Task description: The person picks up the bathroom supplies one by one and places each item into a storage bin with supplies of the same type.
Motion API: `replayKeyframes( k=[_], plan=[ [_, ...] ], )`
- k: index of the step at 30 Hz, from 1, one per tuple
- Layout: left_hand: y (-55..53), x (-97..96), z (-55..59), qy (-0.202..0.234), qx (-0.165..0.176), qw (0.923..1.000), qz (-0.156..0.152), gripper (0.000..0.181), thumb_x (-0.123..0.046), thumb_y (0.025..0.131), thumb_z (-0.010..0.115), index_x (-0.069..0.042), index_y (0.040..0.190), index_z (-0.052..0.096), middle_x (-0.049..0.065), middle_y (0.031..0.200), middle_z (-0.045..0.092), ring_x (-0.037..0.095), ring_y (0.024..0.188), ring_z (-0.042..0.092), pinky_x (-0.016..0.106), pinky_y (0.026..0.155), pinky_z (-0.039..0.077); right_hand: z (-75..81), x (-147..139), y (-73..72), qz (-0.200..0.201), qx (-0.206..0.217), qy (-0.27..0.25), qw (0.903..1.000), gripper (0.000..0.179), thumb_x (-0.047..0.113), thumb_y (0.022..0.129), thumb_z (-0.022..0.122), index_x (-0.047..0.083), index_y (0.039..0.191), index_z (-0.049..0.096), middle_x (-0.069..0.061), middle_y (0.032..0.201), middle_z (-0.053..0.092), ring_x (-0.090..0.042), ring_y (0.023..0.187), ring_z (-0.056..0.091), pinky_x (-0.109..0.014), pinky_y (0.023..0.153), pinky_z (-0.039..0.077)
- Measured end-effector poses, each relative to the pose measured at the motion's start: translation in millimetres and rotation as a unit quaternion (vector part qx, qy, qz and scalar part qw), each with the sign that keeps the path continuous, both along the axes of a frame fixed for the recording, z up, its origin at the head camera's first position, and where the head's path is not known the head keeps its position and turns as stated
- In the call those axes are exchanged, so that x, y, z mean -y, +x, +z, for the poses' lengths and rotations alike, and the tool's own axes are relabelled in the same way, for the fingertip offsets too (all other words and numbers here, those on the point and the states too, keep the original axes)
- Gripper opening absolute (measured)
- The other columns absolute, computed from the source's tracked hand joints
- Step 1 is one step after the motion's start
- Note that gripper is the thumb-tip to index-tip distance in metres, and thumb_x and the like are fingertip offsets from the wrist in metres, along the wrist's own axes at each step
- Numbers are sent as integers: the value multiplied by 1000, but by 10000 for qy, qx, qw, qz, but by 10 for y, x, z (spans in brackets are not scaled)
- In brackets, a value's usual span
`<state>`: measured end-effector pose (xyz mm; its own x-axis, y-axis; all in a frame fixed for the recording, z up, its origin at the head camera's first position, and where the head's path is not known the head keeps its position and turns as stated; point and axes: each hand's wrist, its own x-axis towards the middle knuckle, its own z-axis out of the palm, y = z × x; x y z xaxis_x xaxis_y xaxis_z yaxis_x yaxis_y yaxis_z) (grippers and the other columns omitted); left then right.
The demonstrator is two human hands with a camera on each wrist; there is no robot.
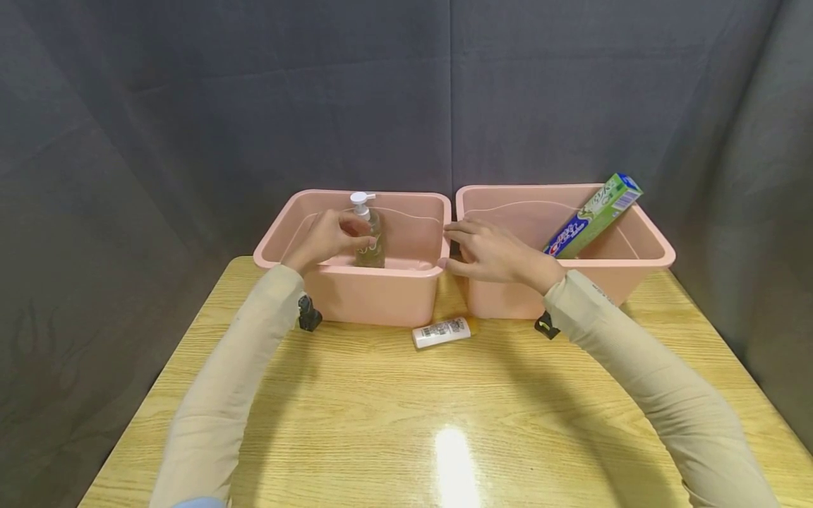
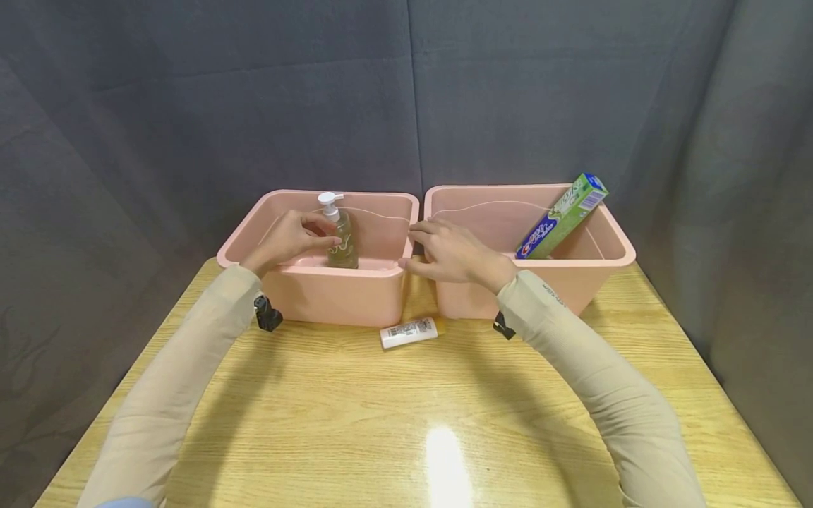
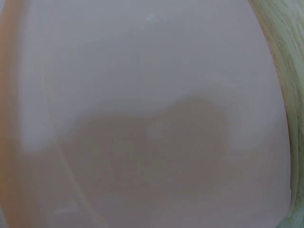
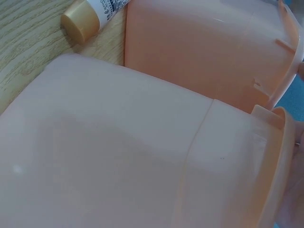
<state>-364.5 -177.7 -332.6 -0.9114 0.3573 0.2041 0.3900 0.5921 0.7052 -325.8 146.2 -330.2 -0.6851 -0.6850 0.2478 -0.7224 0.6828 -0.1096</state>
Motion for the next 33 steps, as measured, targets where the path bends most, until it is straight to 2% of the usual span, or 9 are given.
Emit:
replayKeyframes(
  k=[10, 23, 33],
  plan=[
    [35, -2, 42, -23, -97, 9999, -122, 33, -19, 85, 80, -5, 114, 72, 8, 106, 71, 26, 95, 64, 35, 79, 54, -8, -9, -1, 69, -80, -38, 9999, 65, 47, 97, 55, -4, 136, 55, -21, 142, 51, -42, 133, 43, -50, 113, 32],
    [128, 5, 83, -65, -104, 9999, -65, 32, -30, 87, 77, -14, 115, 73, 2, 107, 69, 21, 98, 63, 37, 84, 53, -4, -4, 4, 25, -22, -20, 10000, 64, 48, 98, 54, -4, 137, 55, -20, 143, 50, -42, 135, 41, -50, 114, 30],
    [214, 12, 104, 200, -155, 9988, -425, 34, -23, 89, 76, -9, 119, 69, 9, 115, 68, 23, 101, 64, 38, 89, 53, 11, -5, 9, -31, 85, 67, 9999, 67, 50, 98, 53, -4, 138, 54, -20, 145, 49, -43, 136, 39, -51, 115, 28]
  ],
)
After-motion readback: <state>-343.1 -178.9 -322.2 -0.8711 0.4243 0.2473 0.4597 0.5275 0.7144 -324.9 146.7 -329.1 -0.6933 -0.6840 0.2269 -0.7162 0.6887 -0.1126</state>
